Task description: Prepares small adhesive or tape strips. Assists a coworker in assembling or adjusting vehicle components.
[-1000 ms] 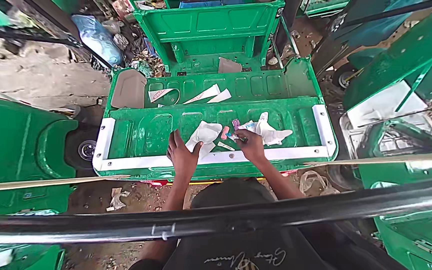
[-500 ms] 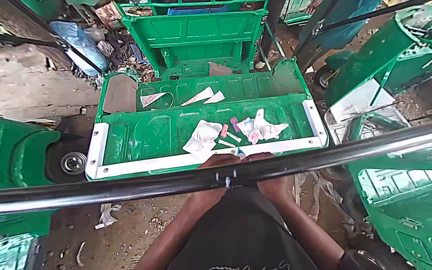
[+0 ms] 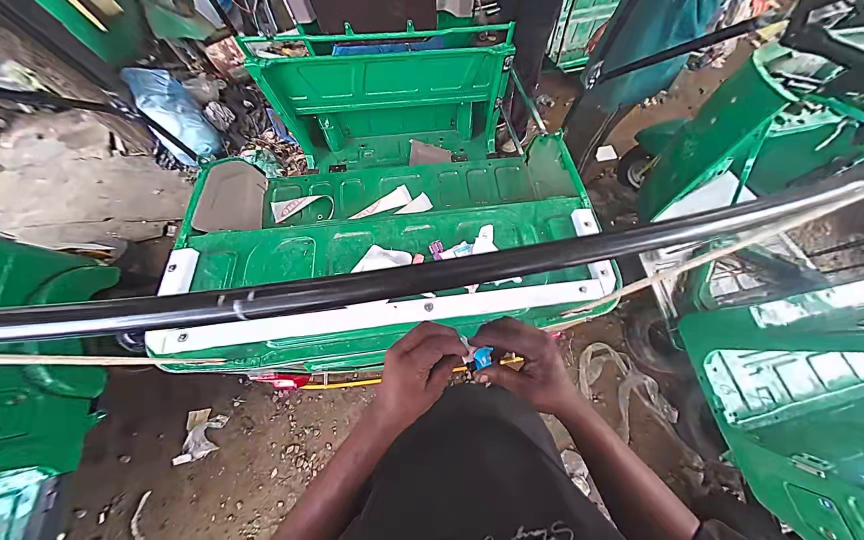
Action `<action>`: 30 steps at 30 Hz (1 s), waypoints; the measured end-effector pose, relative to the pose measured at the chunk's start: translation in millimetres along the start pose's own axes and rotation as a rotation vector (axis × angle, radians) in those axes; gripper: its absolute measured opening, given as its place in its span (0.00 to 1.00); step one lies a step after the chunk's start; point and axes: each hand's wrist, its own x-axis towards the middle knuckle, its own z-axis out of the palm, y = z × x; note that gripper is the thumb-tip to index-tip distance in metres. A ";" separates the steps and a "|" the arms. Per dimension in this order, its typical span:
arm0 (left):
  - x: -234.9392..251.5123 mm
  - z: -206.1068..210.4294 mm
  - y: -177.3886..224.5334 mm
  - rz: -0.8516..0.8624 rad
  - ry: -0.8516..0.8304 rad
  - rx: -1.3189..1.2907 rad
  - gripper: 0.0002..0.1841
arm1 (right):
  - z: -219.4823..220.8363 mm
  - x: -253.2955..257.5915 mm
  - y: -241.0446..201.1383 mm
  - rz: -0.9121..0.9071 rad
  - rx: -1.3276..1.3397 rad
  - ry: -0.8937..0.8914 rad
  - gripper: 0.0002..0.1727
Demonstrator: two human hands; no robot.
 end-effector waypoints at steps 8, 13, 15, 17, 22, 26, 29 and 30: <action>3.6 90.2 39.8 -0.332 0.127 -0.533 0.08 | -64.0 -58.0 -15.9 -0.235 -0.345 0.251 0.06; 20.7 134.9 58.6 -0.593 0.056 -0.494 0.11 | -92.7 -90.5 -16.9 -0.293 -0.464 0.248 0.08; 23.2 148.3 59.9 -0.569 0.096 -0.467 0.08 | -103.2 -97.1 -17.7 -0.265 -0.394 0.234 0.11; 24.5 160.3 61.3 -0.483 0.126 -0.344 0.06 | -114.0 -100.9 -20.1 -0.180 -0.284 0.233 0.18; 25.4 183.0 70.4 -0.278 0.076 -0.123 0.06 | -116.5 -95.8 -32.2 0.120 -0.173 0.361 0.25; 26.8 184.9 67.5 -0.192 0.005 -0.040 0.07 | -121.2 -96.9 -31.9 0.131 -0.098 0.375 0.21; 25.1 180.8 64.9 -0.173 -0.036 0.012 0.09 | -115.5 -95.4 -30.0 0.135 -0.165 0.384 0.17; 24.8 179.0 63.9 -0.173 -0.047 0.008 0.10 | -112.2 -94.1 -29.2 0.140 -0.178 0.385 0.18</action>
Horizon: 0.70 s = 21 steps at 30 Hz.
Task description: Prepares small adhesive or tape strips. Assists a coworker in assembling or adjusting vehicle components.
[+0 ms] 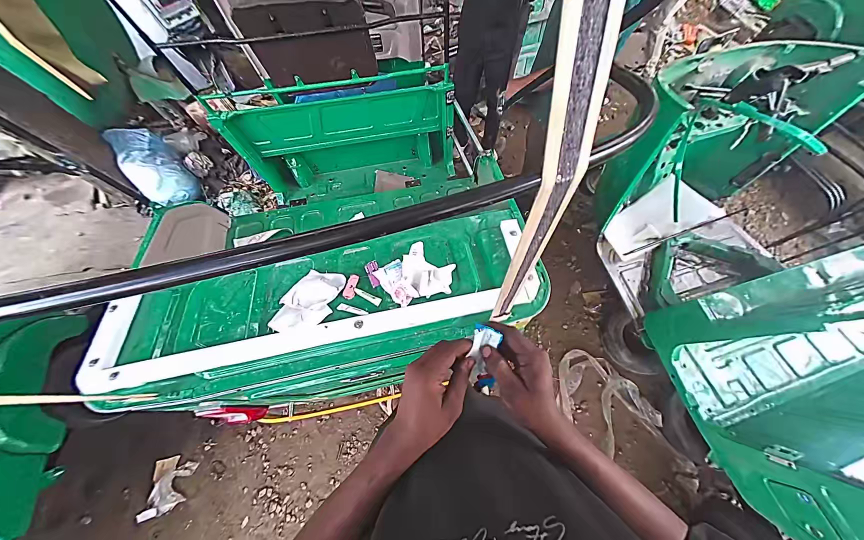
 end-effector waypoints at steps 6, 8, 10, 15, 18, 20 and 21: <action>5.1 -18.5 -3.3 -0.066 0.024 -0.057 0.13 | 25.2 6.5 -4.7 -0.103 -0.186 0.073 0.13; 9.2 -26.0 -3.3 -0.042 0.046 -0.030 0.14 | 34.9 8.7 -5.5 -0.157 -0.253 0.094 0.11; 12.7 -32.0 -7.8 -0.013 0.077 0.025 0.11 | 44.2 10.3 -5.9 -0.178 -0.287 0.086 0.11; 18.0 -45.4 -25.6 -0.030 0.111 0.026 0.08 | 59.1 21.3 -5.3 -0.054 -0.111 -0.006 0.13; 21.7 -49.5 -35.8 -0.052 0.125 0.188 0.12 | 77.4 30.2 3.1 0.062 0.011 0.064 0.12; 25.7 -50.1 -39.8 -0.096 0.068 0.359 0.15 | 88.0 37.3 11.5 0.179 0.107 0.142 0.10; 29.9 -49.1 -42.9 -0.107 0.041 0.396 0.15 | 90.7 43.1 14.0 0.246 0.172 0.167 0.09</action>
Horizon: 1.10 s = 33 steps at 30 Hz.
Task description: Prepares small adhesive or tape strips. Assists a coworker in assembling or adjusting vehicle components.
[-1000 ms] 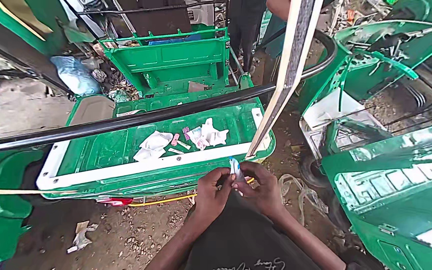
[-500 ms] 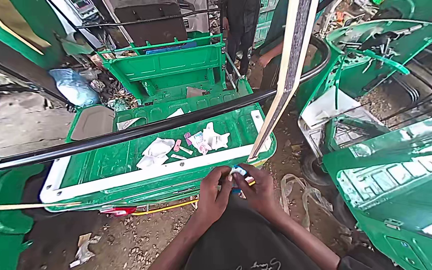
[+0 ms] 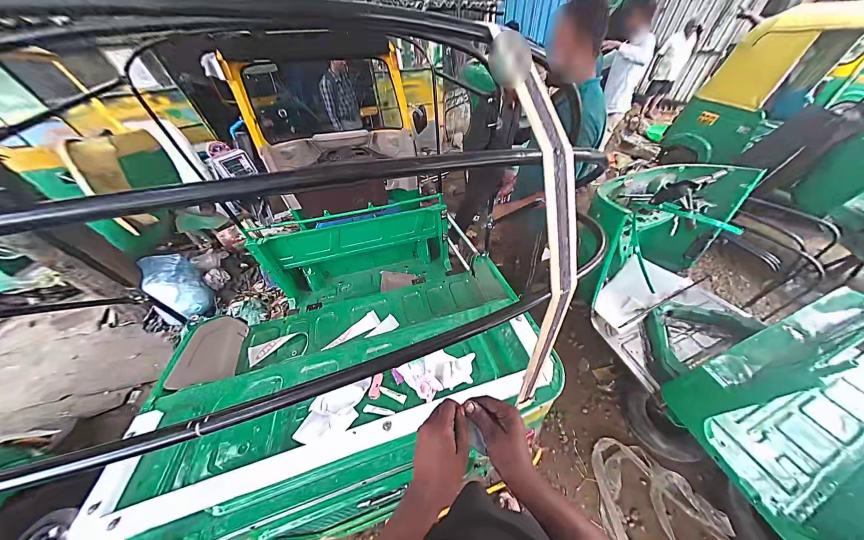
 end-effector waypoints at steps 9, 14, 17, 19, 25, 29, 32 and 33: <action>17.5 21.9 -8.5 0.124 -0.089 -0.120 0.14 | 10.8 11.0 -7.9 0.390 0.242 0.247 0.13; 10.3 31.8 -8.4 0.167 -0.060 -0.176 0.13 | 18.5 4.2 -11.3 0.384 0.215 0.397 0.14; -0.9 34.5 -9.2 0.199 -0.040 -0.200 0.13 | 24.9 -1.6 -13.0 0.428 0.286 0.472 0.14; -16.1 28.4 3.1 0.397 -0.109 -0.250 0.12 | 24.5 3.1 -6.7 0.487 0.332 0.506 0.13; 1.8 3.2 29.5 0.453 -0.013 -0.574 0.24 | 21.5 7.0 -49.2 0.451 0.301 0.382 0.17; -4.0 3.7 10.8 0.144 -0.016 -0.899 0.17 | 3.0 12.5 -12.3 0.436 0.630 0.367 0.18; -1.6 -2.1 2.5 -0.083 -0.015 -1.126 0.14 | 9.2 12.7 -15.1 0.545 0.722 0.378 0.16; 0.0 -4.4 -1.2 -0.116 -0.012 -1.171 0.14 | 10.9 13.7 -16.1 0.564 0.718 0.363 0.16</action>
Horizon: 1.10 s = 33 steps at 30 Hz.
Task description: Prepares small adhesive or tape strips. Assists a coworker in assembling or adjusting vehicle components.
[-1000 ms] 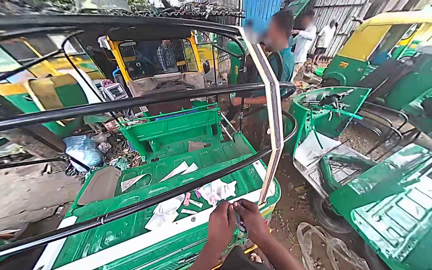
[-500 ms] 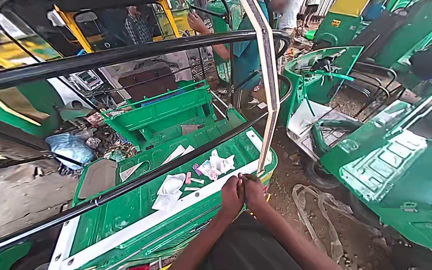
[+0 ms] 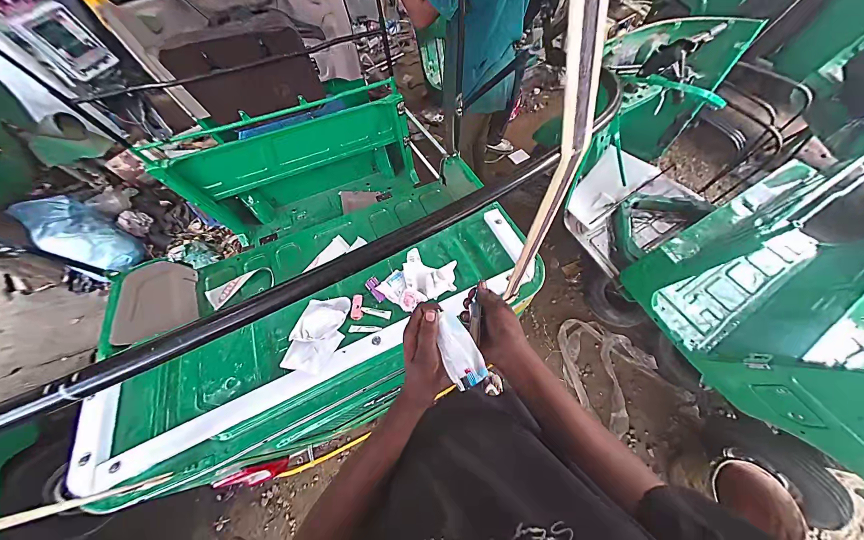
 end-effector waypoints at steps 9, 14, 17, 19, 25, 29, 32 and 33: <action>-2.9 -71.5 5.1 0.109 0.212 0.178 0.13 | 15.5 18.9 7.0 0.119 0.000 -0.035 0.19; -20.5 -118.7 8.5 0.038 0.335 0.682 0.11 | 26.0 21.5 14.5 0.179 -0.001 -0.037 0.20; -52.6 -143.6 34.2 -0.266 0.261 1.359 0.13 | 35.9 18.7 18.2 0.179 -0.048 -0.032 0.19; -64.6 -142.8 54.3 -0.553 0.202 1.548 0.30 | 44.9 17.9 20.3 0.157 -0.081 -0.035 0.18; -48.2 -82.7 65.4 0.071 0.140 0.941 0.13 | 66.7 -0.5 37.8 0.028 -0.130 -0.122 0.16; -21.7 -43.3 46.1 0.062 -0.021 0.807 0.17 | 64.5 -21.2 30.8 -0.090 -0.110 -0.228 0.15; -8.7 -32.0 41.2 0.090 -0.081 0.667 0.12 | 49.8 -26.5 7.7 -0.116 0.069 -0.303 0.16; -5.6 -29.9 40.0 0.064 -0.109 0.583 0.12 | 41.8 -29.3 -0.4 -0.138 0.138 -0.315 0.16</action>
